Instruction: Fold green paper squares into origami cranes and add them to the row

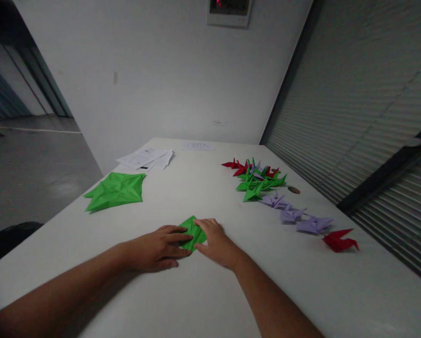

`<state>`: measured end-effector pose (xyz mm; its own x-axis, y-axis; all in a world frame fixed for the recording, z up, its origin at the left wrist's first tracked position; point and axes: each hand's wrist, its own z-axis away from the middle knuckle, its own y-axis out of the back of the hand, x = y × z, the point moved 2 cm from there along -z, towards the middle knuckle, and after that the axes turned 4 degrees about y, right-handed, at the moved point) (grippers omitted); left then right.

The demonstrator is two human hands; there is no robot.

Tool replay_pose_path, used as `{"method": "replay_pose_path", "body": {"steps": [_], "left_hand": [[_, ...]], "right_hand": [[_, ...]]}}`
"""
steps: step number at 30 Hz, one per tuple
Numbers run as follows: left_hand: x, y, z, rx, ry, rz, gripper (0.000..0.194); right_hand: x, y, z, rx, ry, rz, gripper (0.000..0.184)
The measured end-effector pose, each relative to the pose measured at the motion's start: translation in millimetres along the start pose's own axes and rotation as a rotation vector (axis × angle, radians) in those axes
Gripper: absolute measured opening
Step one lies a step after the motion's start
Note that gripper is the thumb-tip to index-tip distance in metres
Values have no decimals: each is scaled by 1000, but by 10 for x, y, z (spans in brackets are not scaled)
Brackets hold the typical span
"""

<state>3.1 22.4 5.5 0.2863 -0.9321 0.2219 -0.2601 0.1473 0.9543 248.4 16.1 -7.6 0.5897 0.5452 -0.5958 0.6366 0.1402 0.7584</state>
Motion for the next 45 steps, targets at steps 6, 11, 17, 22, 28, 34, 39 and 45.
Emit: {"method": "replay_pose_path", "body": {"steps": [6,11,17,22,28,34,39,45], "left_hand": [[23,28,-17,15,-2,14,47],[19,24,-18,13,-7,9,47],[-16,-15,6,7,-9,6,49],[-13,0,-5,29,-20,-2,47],[2,21,-17,30,-47,-18,43],[-14,4,4,60,-48,-1,43],[-15,-1,9,34,-38,-4,43],[-12,8,11,35,-38,0,42]], "right_hand": [[70,4,18,36,-8,-67,69],[87,22,13,30,-10,-92,69],[44,76,3,13,-18,-125,70],[65,118,13,-1,-18,-147,68],[63,185,8,-26,-2,-172,38],[46,210,-6,-19,0,-196,16],[61,209,-30,-12,21,-188,14],[40,223,-26,-38,46,-82,13]]}}
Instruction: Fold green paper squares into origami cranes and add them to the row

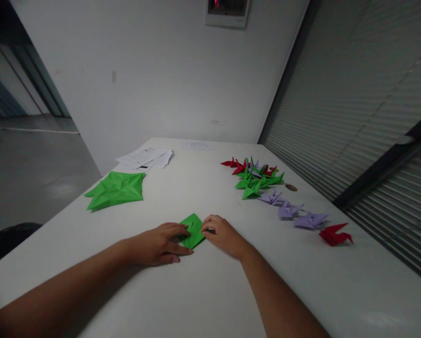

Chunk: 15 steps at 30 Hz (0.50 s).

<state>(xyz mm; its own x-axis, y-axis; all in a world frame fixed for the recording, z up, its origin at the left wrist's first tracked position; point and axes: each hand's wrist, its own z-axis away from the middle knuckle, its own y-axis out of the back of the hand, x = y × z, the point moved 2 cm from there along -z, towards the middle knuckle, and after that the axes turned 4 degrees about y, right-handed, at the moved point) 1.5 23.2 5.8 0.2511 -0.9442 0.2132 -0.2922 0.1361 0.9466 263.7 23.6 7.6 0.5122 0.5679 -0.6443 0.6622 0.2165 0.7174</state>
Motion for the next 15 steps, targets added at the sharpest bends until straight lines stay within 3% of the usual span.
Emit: {"method": "replay_pose_path", "body": {"steps": [6,15], "left_hand": [[0,-4,6,-27,10,-11,45],[40,-26,-104,-58,73,-51,63]], "right_hand": [[25,-14,15,6,21,109,17],[-3,-18,4,-21,28,169,18]]}}
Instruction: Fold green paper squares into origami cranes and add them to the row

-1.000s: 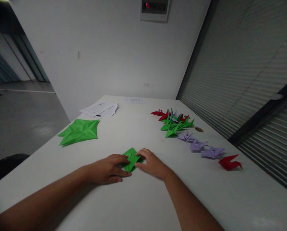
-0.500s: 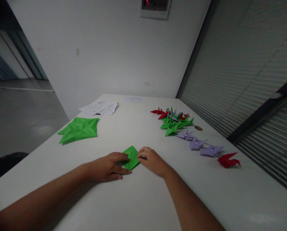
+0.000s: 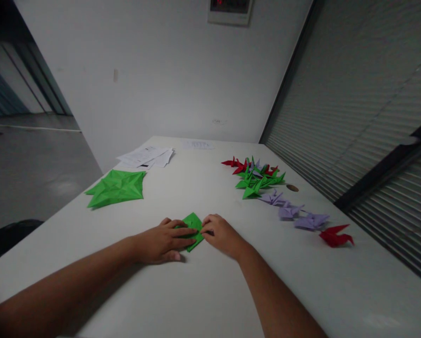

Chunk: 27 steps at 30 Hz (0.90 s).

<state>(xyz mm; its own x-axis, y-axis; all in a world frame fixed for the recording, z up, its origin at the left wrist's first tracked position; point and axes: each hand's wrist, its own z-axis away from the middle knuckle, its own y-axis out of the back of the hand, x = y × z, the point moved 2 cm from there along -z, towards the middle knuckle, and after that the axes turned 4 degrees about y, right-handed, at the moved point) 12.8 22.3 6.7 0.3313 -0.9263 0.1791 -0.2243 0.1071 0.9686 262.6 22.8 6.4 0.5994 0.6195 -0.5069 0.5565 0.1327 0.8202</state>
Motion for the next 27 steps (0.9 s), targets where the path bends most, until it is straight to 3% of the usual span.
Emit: {"method": "replay_pose_path", "body": {"steps": [5,17,27], "left_hand": [[28,-1,-40,2,38,-32,70],[55,33,9,41,84,-70,59],[-168,17,72,85,296,-131,48]], "right_hand": [[-22,6,-10,-7,-13,4,18],[11,2,7,-15,-1,18,19],[104,-23,16,21,35,109,22]]}}
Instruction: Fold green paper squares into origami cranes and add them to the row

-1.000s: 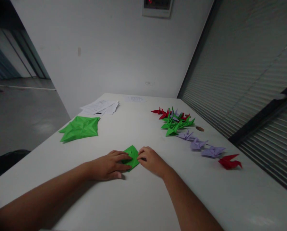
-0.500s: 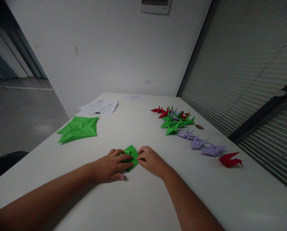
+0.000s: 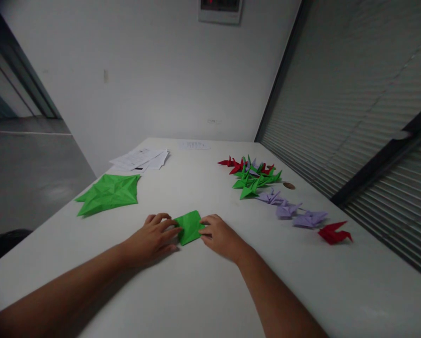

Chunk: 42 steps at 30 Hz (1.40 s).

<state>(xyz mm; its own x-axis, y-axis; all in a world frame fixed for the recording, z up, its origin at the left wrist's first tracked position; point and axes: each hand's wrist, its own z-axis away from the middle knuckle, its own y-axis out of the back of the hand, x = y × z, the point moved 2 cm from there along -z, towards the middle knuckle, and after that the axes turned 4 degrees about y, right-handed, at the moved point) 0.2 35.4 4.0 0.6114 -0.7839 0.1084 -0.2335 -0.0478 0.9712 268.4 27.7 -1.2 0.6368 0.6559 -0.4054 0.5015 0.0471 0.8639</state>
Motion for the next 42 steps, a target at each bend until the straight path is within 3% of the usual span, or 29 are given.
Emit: {"method": "replay_pose_path", "body": {"steps": [15,22,34,42], "left_hand": [[-13,17,-30,32,-42,201,30],[-33,-57,-30,30,16,181,50],[-95,-105,-36,25,89,227,42],[-90,-71,-38,24,110,269,42]], "right_hand": [[-8,-31,8,30,-37,-109,25],[-100,-5,-17,9,-15,-98,23],[-95,-11,-29,12,6,-116,28],[-76,-27,-43,22,-18,-99,17]]}}
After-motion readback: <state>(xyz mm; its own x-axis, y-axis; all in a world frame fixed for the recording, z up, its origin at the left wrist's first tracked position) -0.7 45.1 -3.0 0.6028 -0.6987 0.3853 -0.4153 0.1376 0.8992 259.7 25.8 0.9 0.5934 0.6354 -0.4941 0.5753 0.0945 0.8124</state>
